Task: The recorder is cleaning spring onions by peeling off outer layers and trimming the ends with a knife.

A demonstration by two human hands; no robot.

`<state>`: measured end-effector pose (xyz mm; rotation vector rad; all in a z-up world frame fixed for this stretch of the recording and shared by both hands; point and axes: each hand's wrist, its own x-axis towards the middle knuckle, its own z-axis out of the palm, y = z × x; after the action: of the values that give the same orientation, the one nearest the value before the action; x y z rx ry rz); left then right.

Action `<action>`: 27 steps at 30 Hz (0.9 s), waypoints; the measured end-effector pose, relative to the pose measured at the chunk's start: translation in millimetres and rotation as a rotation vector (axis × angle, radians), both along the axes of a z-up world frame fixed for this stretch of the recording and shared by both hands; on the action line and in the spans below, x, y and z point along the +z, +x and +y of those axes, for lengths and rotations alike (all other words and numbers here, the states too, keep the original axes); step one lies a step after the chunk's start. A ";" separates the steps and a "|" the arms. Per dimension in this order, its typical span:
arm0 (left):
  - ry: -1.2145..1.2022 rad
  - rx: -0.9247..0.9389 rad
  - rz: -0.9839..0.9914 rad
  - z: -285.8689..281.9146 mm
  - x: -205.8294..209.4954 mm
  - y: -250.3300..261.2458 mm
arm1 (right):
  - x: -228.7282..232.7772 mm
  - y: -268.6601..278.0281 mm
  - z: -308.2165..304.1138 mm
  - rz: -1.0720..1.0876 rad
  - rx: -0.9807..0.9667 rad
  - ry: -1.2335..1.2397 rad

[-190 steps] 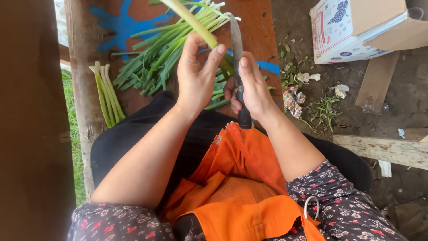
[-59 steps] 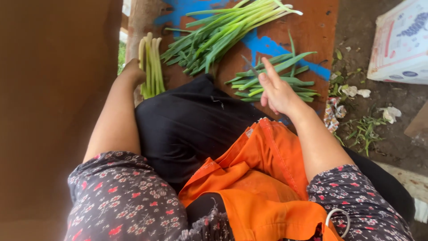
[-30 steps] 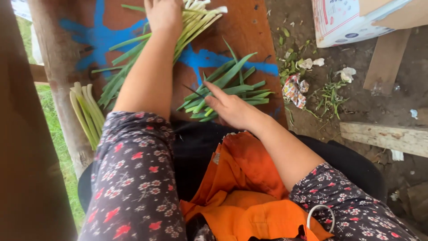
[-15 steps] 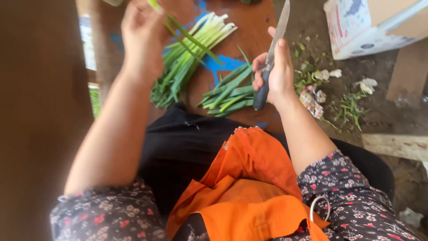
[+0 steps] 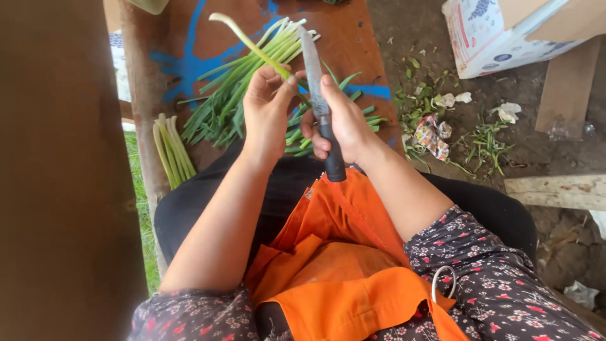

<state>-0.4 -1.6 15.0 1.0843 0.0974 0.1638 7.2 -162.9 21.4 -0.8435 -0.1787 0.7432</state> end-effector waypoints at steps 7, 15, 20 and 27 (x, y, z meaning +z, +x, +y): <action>0.187 -0.031 -0.077 -1.3 -29.9 3.5 | -18.4 7.3 6.9 0.110 -0.063 -0.219; 0.305 -0.017 -0.038 16.1 -30.2 6.1 | -27.6 10.4 11.5 0.025 -0.086 -0.362; 0.332 -0.043 -0.020 14.0 -30.4 3.1 | -28.0 7.6 10.7 0.033 -0.063 -0.319; 0.506 -0.083 0.146 -3.4 -8.6 -12.3 | -44.9 10.5 9.6 0.038 -0.097 -0.319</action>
<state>-12.7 -5.0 6.4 1.6025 0.1469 0.0326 17.6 -153.3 -23.6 -1.1321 0.0167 0.7062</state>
